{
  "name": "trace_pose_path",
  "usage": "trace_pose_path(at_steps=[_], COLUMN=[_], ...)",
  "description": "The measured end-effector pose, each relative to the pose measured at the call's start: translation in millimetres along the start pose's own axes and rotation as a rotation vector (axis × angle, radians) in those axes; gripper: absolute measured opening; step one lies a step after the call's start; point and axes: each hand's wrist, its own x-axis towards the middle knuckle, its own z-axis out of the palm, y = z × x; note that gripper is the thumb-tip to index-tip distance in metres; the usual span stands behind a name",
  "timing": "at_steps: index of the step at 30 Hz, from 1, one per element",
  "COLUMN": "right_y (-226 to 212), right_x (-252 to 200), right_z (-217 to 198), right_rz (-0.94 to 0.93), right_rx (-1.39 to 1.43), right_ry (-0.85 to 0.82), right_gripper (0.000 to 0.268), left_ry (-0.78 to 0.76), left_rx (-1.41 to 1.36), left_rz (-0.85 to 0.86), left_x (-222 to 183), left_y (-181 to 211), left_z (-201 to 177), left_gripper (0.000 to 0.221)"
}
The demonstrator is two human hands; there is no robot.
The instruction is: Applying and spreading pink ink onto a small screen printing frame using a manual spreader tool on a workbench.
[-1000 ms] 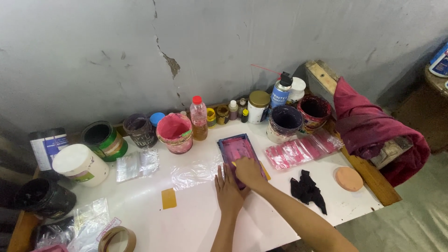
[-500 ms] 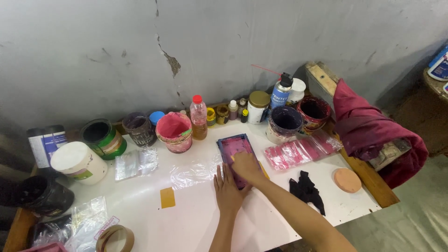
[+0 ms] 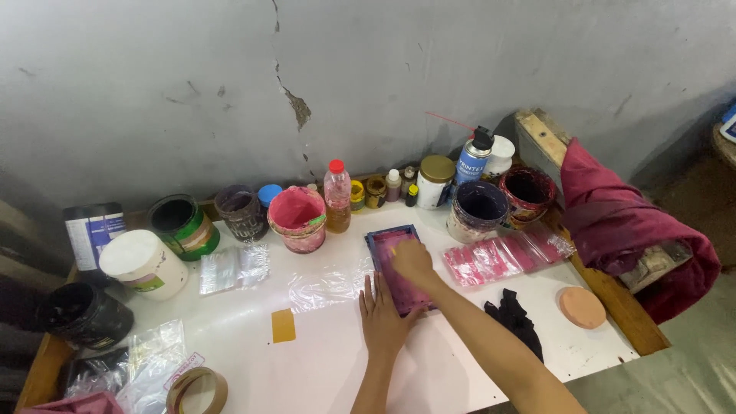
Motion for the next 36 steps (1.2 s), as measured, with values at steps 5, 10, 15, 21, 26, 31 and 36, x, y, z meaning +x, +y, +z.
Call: trace_pose_path(at_steps=[5,10,15,21,26,31,36], right_y=[8,0,4,8,31,54,68], right_x=[16,11,20,40,64,52,24], right_z=[9,4,4,-4,8,26,26], right_rz=[-0.01,-0.171,-0.158,-0.195,-0.376,-0.537,-0.507], right_rx=[-0.115,-0.074,-0.158,-0.209,-0.297,-0.124,-0.096], right_ry=[0.071,0.069,0.103,0.081,0.078,0.178,0.114], right_gripper=[0.026,0.029,0.036,0.029,0.02,0.018,0.031], left_ry=[0.138,0.004,0.126,0.156,0.067,0.107,0.046], left_rx=[0.079,0.013,0.077,0.051,0.001,0.015,-0.003], left_rz=[0.068,-0.003,0.067,0.063,0.028,0.054,0.024], left_x=[-1,-1,-1,-2,0,-2,0], left_y=[-6,-2,-5,-3,0,0,1], left_z=[13,4,11,7,1,-2,-1], left_gripper=[0.125,0.125,0.125,0.126,0.125,0.124,0.128])
